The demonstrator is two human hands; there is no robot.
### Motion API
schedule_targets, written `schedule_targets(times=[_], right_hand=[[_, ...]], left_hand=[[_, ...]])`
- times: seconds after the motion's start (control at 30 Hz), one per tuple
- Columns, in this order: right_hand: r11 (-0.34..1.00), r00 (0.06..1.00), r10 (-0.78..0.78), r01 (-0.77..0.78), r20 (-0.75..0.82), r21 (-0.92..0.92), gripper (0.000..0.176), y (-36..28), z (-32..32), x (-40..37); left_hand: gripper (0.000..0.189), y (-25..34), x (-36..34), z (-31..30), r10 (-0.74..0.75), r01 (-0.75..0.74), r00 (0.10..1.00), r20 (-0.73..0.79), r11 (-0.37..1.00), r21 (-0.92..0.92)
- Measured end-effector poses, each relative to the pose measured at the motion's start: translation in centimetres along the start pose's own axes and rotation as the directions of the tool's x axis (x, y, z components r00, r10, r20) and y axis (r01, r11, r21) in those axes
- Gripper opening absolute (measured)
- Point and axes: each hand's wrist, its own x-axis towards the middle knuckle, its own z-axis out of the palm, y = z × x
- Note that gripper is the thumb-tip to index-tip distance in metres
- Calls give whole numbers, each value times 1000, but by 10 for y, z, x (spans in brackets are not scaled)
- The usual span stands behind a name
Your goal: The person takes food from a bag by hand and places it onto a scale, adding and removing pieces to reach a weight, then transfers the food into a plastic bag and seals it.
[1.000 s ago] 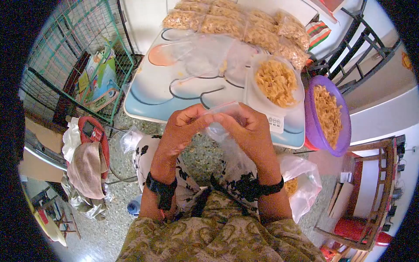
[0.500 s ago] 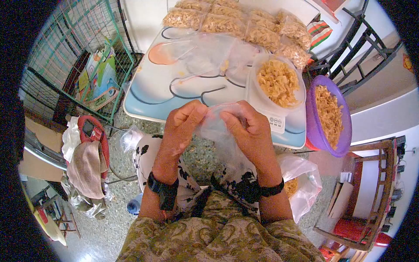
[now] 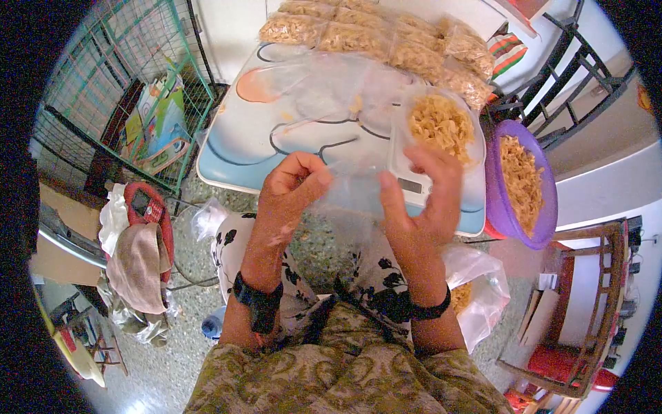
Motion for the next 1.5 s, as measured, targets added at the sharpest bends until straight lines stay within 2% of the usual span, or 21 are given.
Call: schedule_targets(times=[0.03,0.07,0.17,0.2,0.27,0.5,0.67,0.7,0.77,0.8,0.87,0.9,0.97,1.1,1.17,1.2,1.27,1.37,1.4,1.47,1.5], right_hand=[[985,986,-155,149,-66,-87,32,0,-4,2],[985,986,-155,149,-65,-87,32,-7,-8,0],[981,951,189,-195,247,-1,9,-30,-4,-8],[981,951,189,-194,245,-3,9,-31,-1,-7],[826,731,461,-561,502,59,14,-28,5,-8],[820,792,432,-544,431,179,15,-18,20,-10],[431,721,486,-690,495,582,11,-27,18,-3],[431,721,487,-689,493,582,11,-27,17,-4],[433,750,412,-661,517,613,10,-26,13,-6],[433,750,412,-660,517,613,10,-24,13,-8],[741,830,349,-528,435,414,13,-21,15,-11],[741,831,350,-528,433,414,13,-20,16,-12],[876,830,384,-466,405,125,21,-17,18,-10],[883,843,416,-464,343,70,35,-24,17,-4],[992,975,50,-24,219,-120,49,-24,17,4],[992,975,50,-24,216,-122,49,-27,16,11],[942,927,-151,240,342,-236,53,-34,11,26],[928,842,-195,325,503,-184,34,-39,11,38],[928,843,-194,324,502,-185,34,-40,10,41],[904,691,23,294,722,-310,19,-40,5,47],[904,694,22,293,720,-311,19,-38,2,46]], left_hand=[[12,-1,1,0,4,-4,1000,-25,1000,-1],[13,-1,1,0,9,-9,999,-49,1000,-2],[12,0,2,4,25,-31,998,-65,996,-87],[12,2,1,5,26,-31,998,-62,996,-88],[12,4,-2,6,28,-29,1000,-11,995,-91],[5,-2,-1,1,-2,5,1000,21,994,-113],[6,-7,8,-3,112,-176,963,-246,949,-260],[6,-6,7,0,111,-176,963,-244,949,-260],[8,-2,4,8,190,-214,928,-319,976,-42],[8,-3,5,9,190,-214,928,-319,976,-42],[8,-8,5,9,255,-277,899,-357,961,-11],[8,-10,6,8,255,-277,899,-355,961,-11],[9,-11,7,6,320,-351,873,-367,936,-18],[10,-7,2,8,311,-326,896,-318,945,6],[8,-8,1,10,319,-311,903,-287,947,74],[8,-6,0,11,320,-312,904,-284,947,74],[8,-2,-3,14,348,-280,905,-246,920,273],[10,-5,-2,16,461,-384,874,-153,848,366],[10,-5,-1,15,462,-385,874,-151,848,365],[10,-4,-1,14,444,-348,873,-201,857,381],[10,-2,0,15,445,-349,873,-198,856,382]])
